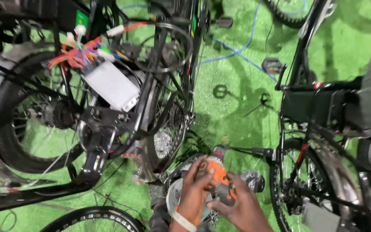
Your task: The person assembles an electric bicycle by attaching a metal bracket to the frame using a screwdriver and a power drill. They handle various screws and wires while working on the bike's central components.
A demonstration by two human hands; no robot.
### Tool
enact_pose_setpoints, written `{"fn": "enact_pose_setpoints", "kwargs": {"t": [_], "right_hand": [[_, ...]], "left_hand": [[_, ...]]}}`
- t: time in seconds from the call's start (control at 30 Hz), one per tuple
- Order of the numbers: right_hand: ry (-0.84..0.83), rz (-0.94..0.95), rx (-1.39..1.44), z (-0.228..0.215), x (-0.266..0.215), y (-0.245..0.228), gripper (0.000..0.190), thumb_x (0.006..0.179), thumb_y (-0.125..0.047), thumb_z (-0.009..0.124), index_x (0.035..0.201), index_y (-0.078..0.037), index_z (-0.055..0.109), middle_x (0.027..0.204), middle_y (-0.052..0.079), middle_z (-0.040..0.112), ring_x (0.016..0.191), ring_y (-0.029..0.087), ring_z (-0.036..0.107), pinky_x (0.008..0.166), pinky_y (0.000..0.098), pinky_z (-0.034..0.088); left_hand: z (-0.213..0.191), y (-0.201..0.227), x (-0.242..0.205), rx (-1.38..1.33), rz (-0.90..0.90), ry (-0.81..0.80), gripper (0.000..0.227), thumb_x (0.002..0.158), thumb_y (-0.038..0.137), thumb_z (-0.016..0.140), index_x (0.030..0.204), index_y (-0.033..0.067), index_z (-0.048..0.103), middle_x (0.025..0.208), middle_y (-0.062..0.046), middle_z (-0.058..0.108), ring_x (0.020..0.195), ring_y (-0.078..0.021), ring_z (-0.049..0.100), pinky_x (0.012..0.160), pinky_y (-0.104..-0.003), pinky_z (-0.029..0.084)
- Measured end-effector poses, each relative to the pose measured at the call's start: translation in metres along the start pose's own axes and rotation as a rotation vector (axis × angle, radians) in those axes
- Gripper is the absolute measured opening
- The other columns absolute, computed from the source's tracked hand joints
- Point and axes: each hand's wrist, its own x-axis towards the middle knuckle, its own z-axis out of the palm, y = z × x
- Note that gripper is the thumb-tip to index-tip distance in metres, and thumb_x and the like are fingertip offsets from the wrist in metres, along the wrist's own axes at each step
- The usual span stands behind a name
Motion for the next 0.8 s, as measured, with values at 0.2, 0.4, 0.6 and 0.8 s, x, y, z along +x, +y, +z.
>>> {"fn": "enact_pose_setpoints", "kwargs": {"t": [0.2, 0.4, 0.6, 0.8], "right_hand": [[0.076, -0.321, -0.080, -0.010, -0.018, -0.042, 0.024, 0.070, -0.034, 0.064, 0.085, -0.015, 0.061, 0.076, 0.003, 0.063, 0.070, 0.018, 0.061, 0.064, 0.0329, 0.046], [0.049, -0.183, -0.006, -0.023, -0.037, -0.100, 0.040, 0.066, -0.015, 0.065, 0.105, -0.017, 0.070, 0.082, 0.003, 0.078, 0.073, 0.010, 0.067, 0.068, 0.0268, 0.053], [0.159, -0.397, 0.051, -0.027, -0.033, -0.117, 0.042, 0.067, -0.004, 0.066, 0.108, -0.010, 0.065, 0.086, 0.009, 0.076, 0.076, 0.013, 0.067, 0.066, 0.0278, 0.054], [0.167, -0.054, -0.258, -0.063, -0.093, -0.260, 0.070, 0.068, -0.018, 0.063, 0.135, -0.023, 0.042, 0.099, 0.012, 0.077, 0.090, 0.027, 0.077, 0.078, 0.0370, 0.054]], "left_hand": [[0.030, 0.043, -0.064, 0.321, 0.260, 0.095, 0.056, 0.074, 0.024, 0.073, 0.127, 0.0133, 0.059, 0.112, -0.007, 0.068, 0.089, -0.0142, 0.068, 0.076, -0.025, 0.056], [0.064, 0.098, -0.125, 0.519, 0.258, 0.250, 0.058, 0.071, 0.035, 0.075, 0.125, 0.0267, 0.058, 0.096, 0.003, 0.075, 0.077, -0.0070, 0.068, 0.074, -0.019, 0.056], [0.089, 0.171, -0.167, 0.730, 0.235, 0.217, 0.069, 0.067, 0.055, 0.068, 0.127, 0.0280, 0.049, 0.105, 0.002, 0.068, 0.082, -0.0143, 0.069, 0.073, -0.028, 0.055], [0.088, 0.222, -0.202, 0.748, 0.442, -0.014, 0.052, 0.072, 0.054, 0.062, 0.113, 0.0232, 0.053, 0.108, 0.002, 0.065, 0.090, -0.0150, 0.065, 0.077, -0.030, 0.050]]}}
